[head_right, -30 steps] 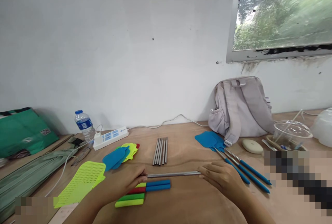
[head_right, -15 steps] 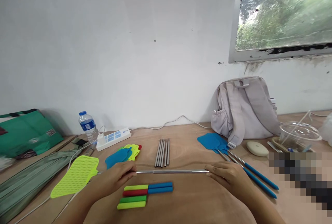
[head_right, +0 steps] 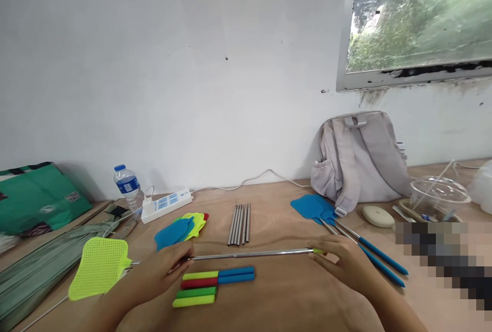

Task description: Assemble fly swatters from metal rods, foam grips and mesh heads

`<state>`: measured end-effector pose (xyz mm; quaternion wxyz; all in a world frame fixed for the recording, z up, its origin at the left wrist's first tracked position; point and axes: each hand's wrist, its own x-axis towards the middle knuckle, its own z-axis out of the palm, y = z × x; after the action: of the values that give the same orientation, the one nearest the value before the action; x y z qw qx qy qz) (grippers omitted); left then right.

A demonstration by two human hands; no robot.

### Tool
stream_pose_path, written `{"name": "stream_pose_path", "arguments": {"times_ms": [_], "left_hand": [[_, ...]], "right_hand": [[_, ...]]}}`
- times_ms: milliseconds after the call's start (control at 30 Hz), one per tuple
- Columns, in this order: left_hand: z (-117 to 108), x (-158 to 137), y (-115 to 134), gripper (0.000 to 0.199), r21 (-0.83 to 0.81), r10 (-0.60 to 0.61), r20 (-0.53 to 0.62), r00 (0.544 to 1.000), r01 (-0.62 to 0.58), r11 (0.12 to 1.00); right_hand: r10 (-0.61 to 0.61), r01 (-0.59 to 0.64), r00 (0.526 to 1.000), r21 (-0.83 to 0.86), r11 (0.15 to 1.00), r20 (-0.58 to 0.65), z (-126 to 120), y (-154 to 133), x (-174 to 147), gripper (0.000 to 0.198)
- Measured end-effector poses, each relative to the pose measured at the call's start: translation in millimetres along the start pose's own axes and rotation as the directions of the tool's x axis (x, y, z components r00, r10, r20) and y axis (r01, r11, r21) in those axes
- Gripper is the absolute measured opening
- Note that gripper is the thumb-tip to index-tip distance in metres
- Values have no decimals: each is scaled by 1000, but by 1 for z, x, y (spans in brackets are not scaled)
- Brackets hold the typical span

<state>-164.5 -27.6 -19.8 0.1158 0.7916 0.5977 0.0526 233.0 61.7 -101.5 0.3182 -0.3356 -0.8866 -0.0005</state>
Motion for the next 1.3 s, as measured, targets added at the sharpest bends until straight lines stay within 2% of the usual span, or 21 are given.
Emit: {"name": "stream_pose_path", "arguments": {"times_ms": [133,233,267,367,467,600,700,833,933,1000,1100,1300], "left_hand": [[9,12,25,22,178,8,-94,996,8,984],[13,19,54,25,364,83,-218,972,2,931],[15,22,63,26,396,120,-229,966,-21,918],[27,34,82,21,308,131,-261,956,-46,950],[46,44,87,18,162,121,-293,948,-76,984],[61,47,78,15,205,290,-305,907,-235,950],[65,46,67,23,268,399,-331,855,-320,909],[64,43,57,32,299,486,-422,765,-388,872],[51,38,54,31,338,528,-497,688,-407,849],[39,33,51,26,365,542,-498,677,-403,839],[25,26,41,23,396,559,-465,687,-403,825],[32,21,4,23,440,578,-492,651,-387,810]], "right_hand": [[54,-55,998,-44,998,-17,9,-30,9,41],[50,-52,998,-62,997,-31,21,-59,18,42],[44,-46,998,-75,996,-36,25,-68,20,40],[63,-73,995,-113,991,-83,38,-89,24,30],[84,-100,988,-129,987,-127,45,-98,24,24],[35,-51,988,-105,993,-150,44,-96,24,27],[-110,79,980,-187,979,-164,39,-92,25,29],[-293,234,945,-327,916,-144,32,-86,24,26],[-331,257,928,-350,901,-169,26,-77,22,26],[-323,244,928,-353,903,-185,22,-71,22,23],[-320,244,929,-343,907,-185,17,-64,24,20],[-322,271,936,-293,917,-140,5,-46,17,22]]}}
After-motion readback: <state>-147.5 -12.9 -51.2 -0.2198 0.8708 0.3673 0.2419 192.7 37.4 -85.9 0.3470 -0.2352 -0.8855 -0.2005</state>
